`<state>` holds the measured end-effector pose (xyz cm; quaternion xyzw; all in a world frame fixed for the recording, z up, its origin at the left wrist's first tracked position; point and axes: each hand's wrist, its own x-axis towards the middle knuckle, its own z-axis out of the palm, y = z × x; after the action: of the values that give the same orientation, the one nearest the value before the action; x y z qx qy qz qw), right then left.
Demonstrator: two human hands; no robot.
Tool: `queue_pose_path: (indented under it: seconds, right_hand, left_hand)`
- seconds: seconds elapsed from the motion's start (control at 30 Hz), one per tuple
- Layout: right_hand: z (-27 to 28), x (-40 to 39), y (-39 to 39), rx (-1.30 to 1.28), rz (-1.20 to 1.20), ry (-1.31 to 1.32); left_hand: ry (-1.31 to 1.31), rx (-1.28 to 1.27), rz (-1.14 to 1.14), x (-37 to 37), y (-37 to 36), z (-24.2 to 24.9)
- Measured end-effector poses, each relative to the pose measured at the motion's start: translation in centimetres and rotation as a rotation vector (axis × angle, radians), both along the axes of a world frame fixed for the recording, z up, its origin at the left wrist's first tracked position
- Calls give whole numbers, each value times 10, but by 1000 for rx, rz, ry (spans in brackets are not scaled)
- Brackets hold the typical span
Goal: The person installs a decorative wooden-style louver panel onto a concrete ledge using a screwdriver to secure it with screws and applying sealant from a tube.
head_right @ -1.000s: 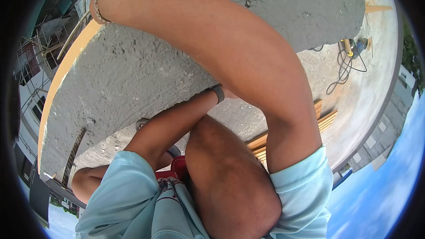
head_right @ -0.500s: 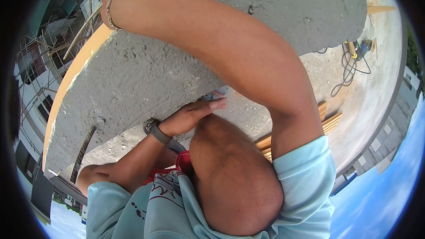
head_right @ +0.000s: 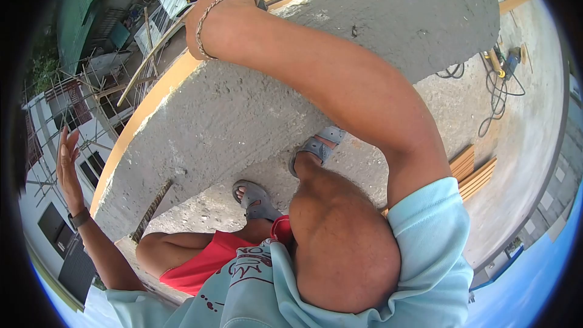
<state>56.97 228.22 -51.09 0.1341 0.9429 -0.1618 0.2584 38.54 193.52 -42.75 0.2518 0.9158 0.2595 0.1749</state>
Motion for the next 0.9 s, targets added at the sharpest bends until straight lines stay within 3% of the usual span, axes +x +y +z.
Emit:
queue_pose_path:
  seconds: [0.07, 0.17, 0.23, 0.33, 0.4, 0.53, 0.57, 0.63, 0.7, 0.8, 0.83, 0.9]
  right_hand:
    - [3, -1, 0, 5, -2, 5]
    - [7, 4, 2, -12, -31, -20]
    - [7, 4, 1, -29, -46, -22]
    - [14, 4, 2, 3, -81, 4]
    - [33, 9, 11, 131, -10, 207]
    - [132, 121, 46, 64, -414, 890]
    - [148, 153, 48, 28, -585, 985]
    - [155, 210, 46, -25, -939, 928]
    - [121, 251, 46, -213, -1053, 491]
    - [-4, 287, 24, -488, -1235, -61]
    - [-56, 310, 14, -394, -1098, -147]
    - [-123, 332, -3, -334, -987, -51]
  left_hand:
    - [-25, -203, -133, -6, -17, -53]
    - [-217, -567, -132, 14, -7, -83]
    - [-113, -490, 35, 20, -8, -91]
    - [-156, -378, -31, 25, -9, -94]
    - [-117, -330, -74, 19, -16, -101]
    - [-147, -313, -69, 21, -13, -99]
    - [-136, -273, -79, 21, -14, -102]
    - [-112, -217, -62, 20, -17, -104]
    - [-163, -330, -64, 18, -18, -104]
    - [-172, -373, -28, 27, -7, -92]
    - [-170, -377, -37, 25, -8, -93]
    - [-122, -366, -35, 25, -12, -97]
